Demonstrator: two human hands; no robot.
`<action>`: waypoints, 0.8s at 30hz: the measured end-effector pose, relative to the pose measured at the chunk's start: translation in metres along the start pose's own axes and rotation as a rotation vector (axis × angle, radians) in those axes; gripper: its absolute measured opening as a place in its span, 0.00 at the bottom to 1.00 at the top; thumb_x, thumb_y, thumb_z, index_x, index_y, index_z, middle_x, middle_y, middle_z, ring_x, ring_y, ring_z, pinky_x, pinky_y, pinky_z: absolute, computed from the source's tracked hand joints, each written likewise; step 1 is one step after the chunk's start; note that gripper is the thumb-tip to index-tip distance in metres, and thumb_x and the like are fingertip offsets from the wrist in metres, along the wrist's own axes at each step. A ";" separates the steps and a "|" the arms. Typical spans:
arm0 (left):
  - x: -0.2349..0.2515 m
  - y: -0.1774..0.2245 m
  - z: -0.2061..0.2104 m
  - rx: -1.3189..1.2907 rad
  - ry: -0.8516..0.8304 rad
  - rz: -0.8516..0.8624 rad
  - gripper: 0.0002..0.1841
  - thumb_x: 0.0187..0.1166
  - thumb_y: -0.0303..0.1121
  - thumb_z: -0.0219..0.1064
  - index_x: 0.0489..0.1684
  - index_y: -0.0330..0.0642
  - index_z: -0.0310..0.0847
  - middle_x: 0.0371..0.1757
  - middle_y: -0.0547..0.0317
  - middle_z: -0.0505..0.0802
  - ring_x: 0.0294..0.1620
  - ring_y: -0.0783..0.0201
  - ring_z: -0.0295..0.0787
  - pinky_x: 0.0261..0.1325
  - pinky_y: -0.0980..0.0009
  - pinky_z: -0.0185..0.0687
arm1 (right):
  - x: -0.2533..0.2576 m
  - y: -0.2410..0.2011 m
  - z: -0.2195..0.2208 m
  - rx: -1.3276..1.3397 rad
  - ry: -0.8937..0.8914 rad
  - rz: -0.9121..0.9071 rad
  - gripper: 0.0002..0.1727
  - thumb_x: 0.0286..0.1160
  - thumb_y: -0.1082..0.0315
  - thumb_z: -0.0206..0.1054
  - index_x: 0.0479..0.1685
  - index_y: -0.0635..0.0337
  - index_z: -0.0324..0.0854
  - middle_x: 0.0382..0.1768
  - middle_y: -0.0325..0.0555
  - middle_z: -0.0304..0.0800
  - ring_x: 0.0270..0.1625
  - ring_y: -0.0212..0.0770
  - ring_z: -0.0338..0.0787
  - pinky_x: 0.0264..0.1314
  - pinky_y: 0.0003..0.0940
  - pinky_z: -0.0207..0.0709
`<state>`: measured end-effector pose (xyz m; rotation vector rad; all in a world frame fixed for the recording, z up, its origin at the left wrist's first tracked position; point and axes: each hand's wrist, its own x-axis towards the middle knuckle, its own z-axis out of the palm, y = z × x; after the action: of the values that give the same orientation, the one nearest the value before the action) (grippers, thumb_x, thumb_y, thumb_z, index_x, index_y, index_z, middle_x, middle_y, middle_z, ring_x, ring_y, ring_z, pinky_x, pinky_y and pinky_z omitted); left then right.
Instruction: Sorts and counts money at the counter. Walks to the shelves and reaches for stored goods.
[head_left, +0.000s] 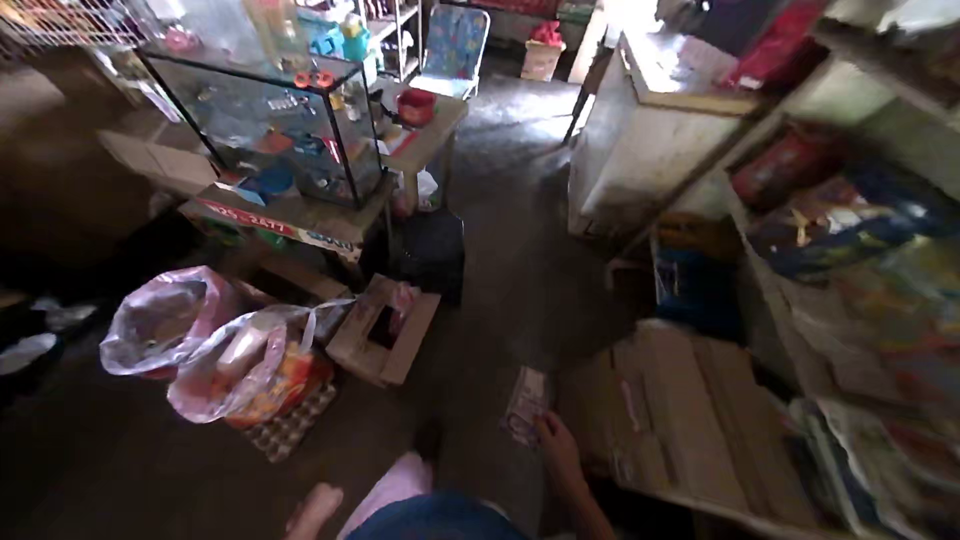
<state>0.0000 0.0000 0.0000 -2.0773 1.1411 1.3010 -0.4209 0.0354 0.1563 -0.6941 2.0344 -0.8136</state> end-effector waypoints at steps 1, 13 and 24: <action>0.012 0.048 -0.016 -0.026 -0.017 0.044 0.24 0.85 0.44 0.63 0.65 0.30 0.83 0.68 0.34 0.88 0.73 0.38 0.82 0.74 0.38 0.71 | 0.017 -0.011 -0.005 -0.012 0.015 0.021 0.20 0.91 0.67 0.56 0.67 0.76 0.77 0.57 0.70 0.86 0.58 0.56 0.87 0.65 0.51 0.77; 0.074 0.490 -0.107 -0.030 -0.061 0.339 0.21 0.84 0.37 0.63 0.69 0.31 0.81 0.72 0.32 0.84 0.78 0.39 0.77 0.80 0.41 0.67 | 0.274 -0.074 -0.106 -0.148 0.125 0.051 0.19 0.89 0.67 0.56 0.63 0.79 0.79 0.54 0.74 0.86 0.58 0.63 0.87 0.66 0.58 0.76; 0.101 0.678 -0.171 -0.488 -0.006 0.295 0.20 0.88 0.33 0.60 0.69 0.27 0.78 0.68 0.30 0.85 0.70 0.42 0.82 0.75 0.47 0.73 | 0.535 -0.212 -0.165 -0.084 0.040 -0.258 0.19 0.84 0.68 0.55 0.61 0.77 0.80 0.48 0.66 0.88 0.48 0.52 0.88 0.55 0.51 0.80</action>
<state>-0.4452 -0.5480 0.0318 -2.2902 1.2588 1.8806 -0.7958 -0.4310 0.1315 -1.0101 2.0507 -0.8975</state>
